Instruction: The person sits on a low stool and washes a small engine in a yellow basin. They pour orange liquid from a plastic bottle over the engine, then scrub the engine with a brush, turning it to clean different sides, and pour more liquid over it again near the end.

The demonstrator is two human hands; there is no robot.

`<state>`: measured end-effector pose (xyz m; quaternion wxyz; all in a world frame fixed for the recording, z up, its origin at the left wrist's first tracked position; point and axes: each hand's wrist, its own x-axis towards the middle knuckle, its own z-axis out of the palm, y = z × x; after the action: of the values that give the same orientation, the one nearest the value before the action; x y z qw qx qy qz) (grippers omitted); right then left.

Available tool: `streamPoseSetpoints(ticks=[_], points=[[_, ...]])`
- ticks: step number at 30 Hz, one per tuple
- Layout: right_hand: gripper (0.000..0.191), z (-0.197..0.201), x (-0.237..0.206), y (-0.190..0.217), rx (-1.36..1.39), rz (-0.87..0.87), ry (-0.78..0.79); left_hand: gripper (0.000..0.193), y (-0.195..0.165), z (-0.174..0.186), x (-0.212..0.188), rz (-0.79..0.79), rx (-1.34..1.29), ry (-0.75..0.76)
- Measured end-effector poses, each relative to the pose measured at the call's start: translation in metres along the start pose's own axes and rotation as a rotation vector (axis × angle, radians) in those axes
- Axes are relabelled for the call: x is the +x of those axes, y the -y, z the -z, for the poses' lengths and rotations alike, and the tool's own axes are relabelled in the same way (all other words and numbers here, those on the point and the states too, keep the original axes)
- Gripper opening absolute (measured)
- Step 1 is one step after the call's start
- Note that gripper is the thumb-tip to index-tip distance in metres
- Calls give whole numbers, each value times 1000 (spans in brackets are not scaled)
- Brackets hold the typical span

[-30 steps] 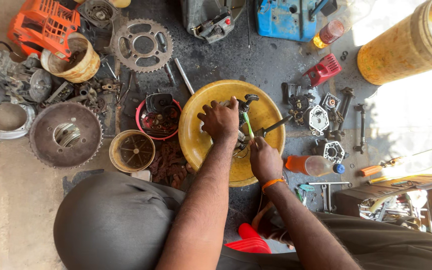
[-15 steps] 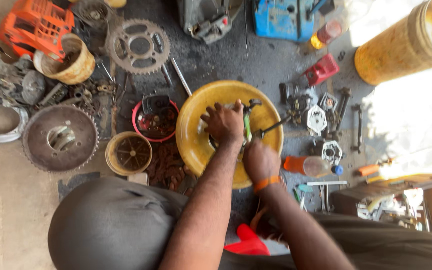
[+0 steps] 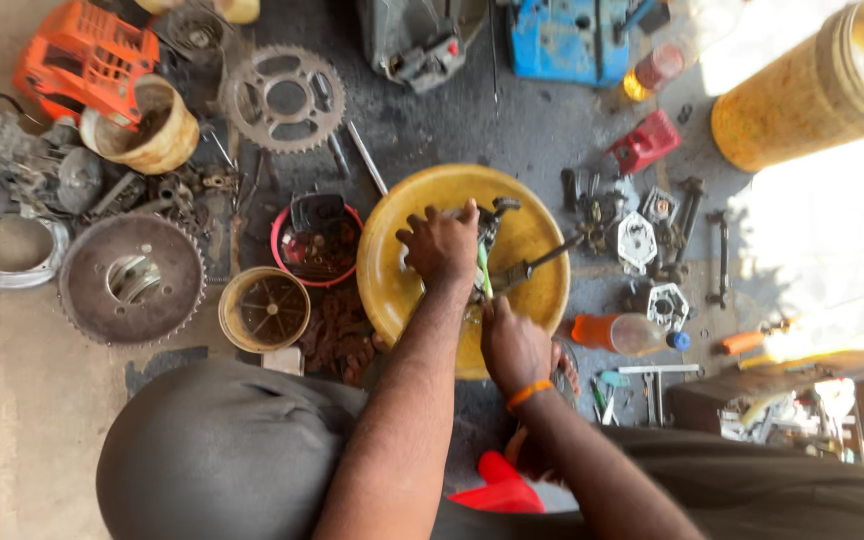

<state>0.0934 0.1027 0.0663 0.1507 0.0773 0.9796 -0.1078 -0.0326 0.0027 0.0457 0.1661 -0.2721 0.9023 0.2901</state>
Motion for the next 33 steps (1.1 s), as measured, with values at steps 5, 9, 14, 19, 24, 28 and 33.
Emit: streamPoseSetpoints(ticks=[5, 9, 14, 19, 24, 28, 33], points=[[26, 2, -6, -19, -81, 73, 28, 75, 5, 2, 1, -26, -8, 3], [24, 8, 0, -33, -156, 122, -26, 73, 1, -1, 0, -43, 51, 54], [24, 12, 2, -50, -249, 234, -106, 71, -1, -6, 4, -25, 25, 34], [27, -4, 10, -59, -54, 250, -23, 72, 0, -8, 8, -22, 71, 51], [37, -8, 32, -73, 924, -182, 584, 73, -2, -6, 5, -46, 74, 46], [33, 7, 35, -80, 720, -29, 418, 70, -2, -4, 3, -42, 22, 61], [26, 19, 14, -64, -236, 310, -251, 71, -3, -7, 2, -61, 60, 53]])
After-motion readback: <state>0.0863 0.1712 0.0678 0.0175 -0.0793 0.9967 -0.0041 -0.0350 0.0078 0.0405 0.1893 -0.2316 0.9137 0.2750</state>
